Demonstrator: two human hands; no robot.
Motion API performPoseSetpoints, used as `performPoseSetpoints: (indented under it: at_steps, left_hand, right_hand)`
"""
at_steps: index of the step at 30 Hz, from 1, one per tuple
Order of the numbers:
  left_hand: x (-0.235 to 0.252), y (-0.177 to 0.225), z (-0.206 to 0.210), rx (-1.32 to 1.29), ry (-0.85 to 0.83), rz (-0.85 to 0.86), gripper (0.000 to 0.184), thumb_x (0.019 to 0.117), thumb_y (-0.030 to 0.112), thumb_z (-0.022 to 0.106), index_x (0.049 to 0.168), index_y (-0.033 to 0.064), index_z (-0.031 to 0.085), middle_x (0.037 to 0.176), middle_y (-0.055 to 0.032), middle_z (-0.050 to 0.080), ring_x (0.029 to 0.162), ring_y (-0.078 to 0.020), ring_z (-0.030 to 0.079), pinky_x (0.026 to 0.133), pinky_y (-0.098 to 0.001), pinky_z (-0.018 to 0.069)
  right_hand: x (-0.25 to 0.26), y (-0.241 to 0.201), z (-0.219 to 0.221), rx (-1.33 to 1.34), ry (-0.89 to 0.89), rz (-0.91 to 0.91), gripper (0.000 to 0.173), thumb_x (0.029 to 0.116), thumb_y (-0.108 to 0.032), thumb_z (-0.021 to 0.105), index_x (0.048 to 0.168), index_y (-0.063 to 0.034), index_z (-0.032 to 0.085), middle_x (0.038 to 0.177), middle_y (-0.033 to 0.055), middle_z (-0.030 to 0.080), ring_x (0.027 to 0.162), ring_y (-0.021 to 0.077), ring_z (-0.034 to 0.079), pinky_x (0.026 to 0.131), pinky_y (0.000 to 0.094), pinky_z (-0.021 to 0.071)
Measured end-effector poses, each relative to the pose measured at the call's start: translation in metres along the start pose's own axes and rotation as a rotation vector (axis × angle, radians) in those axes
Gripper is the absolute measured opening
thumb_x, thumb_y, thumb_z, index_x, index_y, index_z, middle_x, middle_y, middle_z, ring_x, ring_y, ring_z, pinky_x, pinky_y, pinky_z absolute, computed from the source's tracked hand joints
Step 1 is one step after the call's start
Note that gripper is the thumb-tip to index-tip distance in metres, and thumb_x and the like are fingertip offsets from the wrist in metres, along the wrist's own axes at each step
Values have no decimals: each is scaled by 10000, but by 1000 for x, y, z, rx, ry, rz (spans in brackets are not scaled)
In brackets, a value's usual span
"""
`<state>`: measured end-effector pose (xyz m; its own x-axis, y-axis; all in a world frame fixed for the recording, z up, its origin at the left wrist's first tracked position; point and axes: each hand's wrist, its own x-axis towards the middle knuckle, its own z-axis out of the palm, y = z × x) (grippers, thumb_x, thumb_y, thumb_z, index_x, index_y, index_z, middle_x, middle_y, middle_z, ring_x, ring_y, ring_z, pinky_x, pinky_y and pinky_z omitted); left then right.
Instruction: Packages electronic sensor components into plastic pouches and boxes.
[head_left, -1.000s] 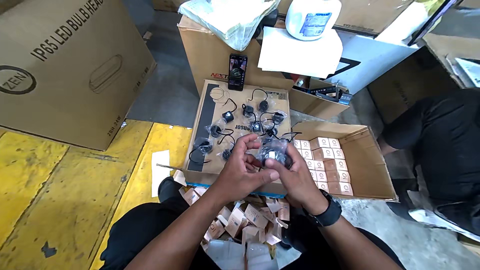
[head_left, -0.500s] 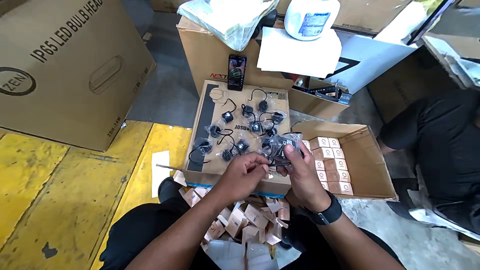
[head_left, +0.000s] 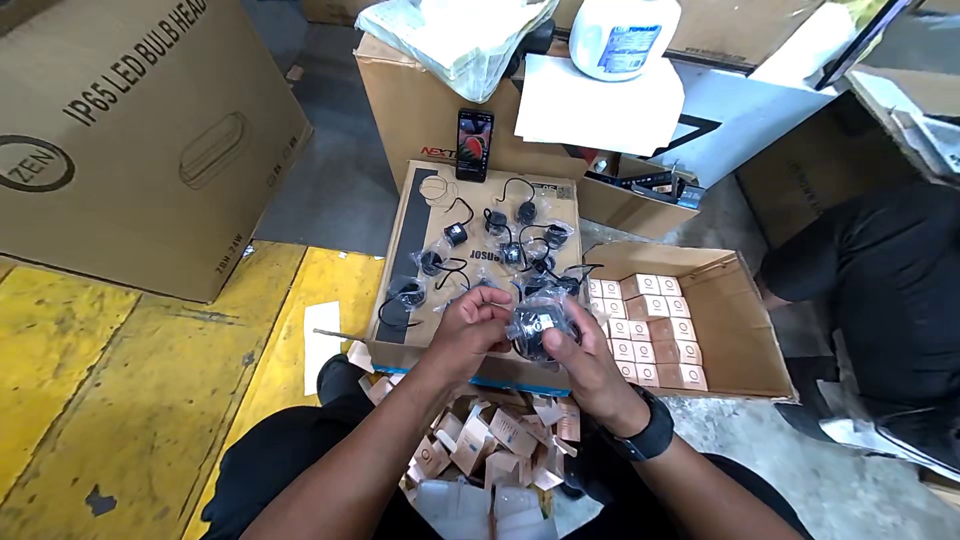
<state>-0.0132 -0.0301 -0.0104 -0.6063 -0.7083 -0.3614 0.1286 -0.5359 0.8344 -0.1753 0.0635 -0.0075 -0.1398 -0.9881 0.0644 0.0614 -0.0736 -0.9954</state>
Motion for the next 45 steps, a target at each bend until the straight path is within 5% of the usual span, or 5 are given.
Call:
performPoseSetpoints:
  at_steps: [6, 14, 28, 38, 45]
  left_hand:
    - [-1, 5, -2, 38, 19, 110, 397, 873, -108, 633, 1257, -23, 583, 906, -123, 702, 773, -169, 680, 730, -316, 593]
    - [-2, 7, -6, 115, -62, 118, 125, 920, -16, 667, 1040, -35, 695, 876, -96, 709, 763, -141, 671, 732, -298, 584]
    - [4, -4, -8, 433, -137, 469, 139, 961, 37, 659, 1073, -14, 723, 1063, -85, 730, 936, -143, 712, 862, -302, 610]
    - [2, -12, -12, 810, -137, 635, 335, 992, 191, 577, 1278, 87, 718, 1341, -24, 677, 1285, -158, 599, 1102, -406, 495]
    - [2, -19, -7, 1081, -29, 751, 374, 1009, 317, 631, 1329, 135, 696, 1368, 14, 664, 1282, -155, 599, 1092, -427, 493]
  right_hand:
    - [2, 1, -8, 73, -196, 104, 663, 967, -601, 591, 1308, -34, 547, 1058, 22, 689, 842, 84, 656, 662, 241, 551]
    - [5, -8, -20, 37, -398, 281, 517, 969, -540, 621, 1260, -114, 598, 994, -24, 686, 766, 48, 626, 617, 204, 517]
    - [5, -3, -13, -308, -181, 344, 460, 976, -475, 633, 1226, -98, 552, 905, 2, 643, 703, 87, 607, 633, 270, 524]
    - [8, 1, -7, -68, -60, 418, 392, 1027, -360, 586, 1278, -64, 531, 963, 63, 675, 721, 150, 655, 623, 291, 564]
    - [8, 8, -4, 187, -29, 487, 321, 1089, -307, 444, 1297, -67, 486, 943, 86, 664, 693, 160, 658, 619, 299, 582]
